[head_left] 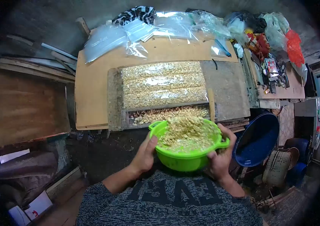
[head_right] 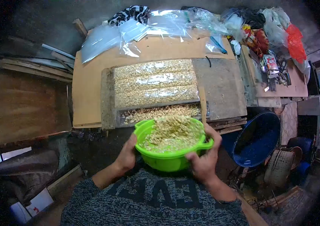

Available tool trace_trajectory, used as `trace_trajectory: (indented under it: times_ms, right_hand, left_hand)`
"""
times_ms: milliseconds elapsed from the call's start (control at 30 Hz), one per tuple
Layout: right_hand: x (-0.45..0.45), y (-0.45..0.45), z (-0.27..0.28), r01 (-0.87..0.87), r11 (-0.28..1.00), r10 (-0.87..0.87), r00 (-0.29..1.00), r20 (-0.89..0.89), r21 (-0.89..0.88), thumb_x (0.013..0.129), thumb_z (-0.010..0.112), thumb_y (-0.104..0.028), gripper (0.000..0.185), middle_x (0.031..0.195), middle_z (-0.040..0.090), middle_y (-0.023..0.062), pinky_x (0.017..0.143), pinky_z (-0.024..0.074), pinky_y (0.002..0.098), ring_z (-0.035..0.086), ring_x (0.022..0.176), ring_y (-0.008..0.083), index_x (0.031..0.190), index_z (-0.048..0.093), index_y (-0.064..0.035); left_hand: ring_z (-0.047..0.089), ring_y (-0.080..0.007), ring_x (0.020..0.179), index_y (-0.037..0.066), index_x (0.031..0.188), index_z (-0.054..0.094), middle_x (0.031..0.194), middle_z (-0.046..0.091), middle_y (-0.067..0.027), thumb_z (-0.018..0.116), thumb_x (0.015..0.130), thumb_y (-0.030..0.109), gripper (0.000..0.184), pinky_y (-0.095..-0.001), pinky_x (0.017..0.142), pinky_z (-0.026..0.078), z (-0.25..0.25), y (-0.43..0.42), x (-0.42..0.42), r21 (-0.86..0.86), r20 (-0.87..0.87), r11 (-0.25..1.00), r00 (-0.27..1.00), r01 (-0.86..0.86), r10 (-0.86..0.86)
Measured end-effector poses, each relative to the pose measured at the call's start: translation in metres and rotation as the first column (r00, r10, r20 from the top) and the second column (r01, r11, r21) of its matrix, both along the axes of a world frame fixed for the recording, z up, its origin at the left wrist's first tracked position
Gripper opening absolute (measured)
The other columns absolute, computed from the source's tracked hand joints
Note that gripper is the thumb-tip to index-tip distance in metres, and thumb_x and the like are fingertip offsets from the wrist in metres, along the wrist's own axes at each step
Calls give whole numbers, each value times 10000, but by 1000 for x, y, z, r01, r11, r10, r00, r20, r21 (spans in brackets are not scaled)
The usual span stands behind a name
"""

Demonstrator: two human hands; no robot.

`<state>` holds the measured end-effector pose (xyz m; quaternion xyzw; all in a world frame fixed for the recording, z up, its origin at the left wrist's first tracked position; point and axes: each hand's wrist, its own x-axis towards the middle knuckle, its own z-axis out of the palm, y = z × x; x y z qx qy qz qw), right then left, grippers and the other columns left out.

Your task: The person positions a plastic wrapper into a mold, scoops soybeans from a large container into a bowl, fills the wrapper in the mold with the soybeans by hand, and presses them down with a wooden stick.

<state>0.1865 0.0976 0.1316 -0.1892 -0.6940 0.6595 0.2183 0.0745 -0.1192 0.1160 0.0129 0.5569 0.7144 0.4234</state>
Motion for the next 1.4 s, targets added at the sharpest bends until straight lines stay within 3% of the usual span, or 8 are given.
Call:
trace_trajectory:
  times_ms: [67,267,333,533,667,800,1033,1400]
  right_hand:
    - [-5,0,-1,-77,994,90,975,205,-73,795,786,-466,866,1328,409,156,1066,355,391,425,1230,254,1392,333,-30]
    - [-13,-26,-3,-87,996,85,995,-45,-33,807,785,-440,818,1307,435,157,1052,362,379,440,1208,250,1369,353,-31]
    - [-23,-25,-1,-191,980,200,952,234,-61,804,785,-450,827,1342,425,175,1083,335,394,418,1267,271,1365,347,-31]
    - [-32,-50,2,-190,982,191,981,25,-14,845,760,-391,759,1331,421,174,1080,337,394,428,1225,261,1360,340,-23]
    - [-46,-54,-2,-339,937,309,915,259,79,839,772,-335,730,1371,397,194,1077,344,397,432,1226,266,1339,334,-33]
    - [-37,-67,-9,-261,965,263,961,83,-41,848,767,-316,697,1354,417,192,1053,364,387,445,1199,259,1322,344,-30]
    - [-37,-67,-13,-257,964,256,966,13,74,856,755,-358,682,1360,417,197,1038,368,380,447,1191,247,1294,356,-18]
    - [-28,-52,4,-123,992,116,980,161,33,828,754,-455,763,1376,395,196,1081,344,442,422,1270,301,1333,355,-44]
  left_hand:
    - [413,-195,1325,-10,1468,327,1418,463,-128,295,1061,454,618,-317,1123,281,-17,-8,-2,-27,84,998,995,-56,58]
    - [468,-221,1306,21,1451,382,1419,495,-134,284,1029,562,693,-363,1127,317,-10,-45,4,-66,-54,994,995,-84,80]
    - [459,-205,1291,-24,1440,373,1382,501,-148,250,1055,493,656,-314,1106,305,-18,-52,-1,-122,-38,984,992,-126,122]
    - [465,-210,1289,-41,1421,389,1381,505,-157,249,1057,479,650,-323,1105,311,-8,-78,7,-77,-143,974,969,-212,200]
    - [467,-218,1288,-33,1425,387,1381,505,-159,254,1059,452,621,-333,1090,332,-20,-86,-4,-168,-62,960,974,-223,216]
    - [468,-217,1287,-36,1419,397,1375,512,-155,262,1053,478,645,-332,1084,336,-24,-101,8,-17,-80,960,957,-280,278]
    - [480,-212,1264,-33,1413,405,1358,521,-154,275,1048,485,647,-335,1082,334,-16,-100,-5,-131,-141,958,961,-255,236]
    - [482,-201,1219,-18,1417,399,1323,535,-132,361,1021,509,660,-316,1053,339,-26,-71,-19,-133,-113,987,991,-88,73]
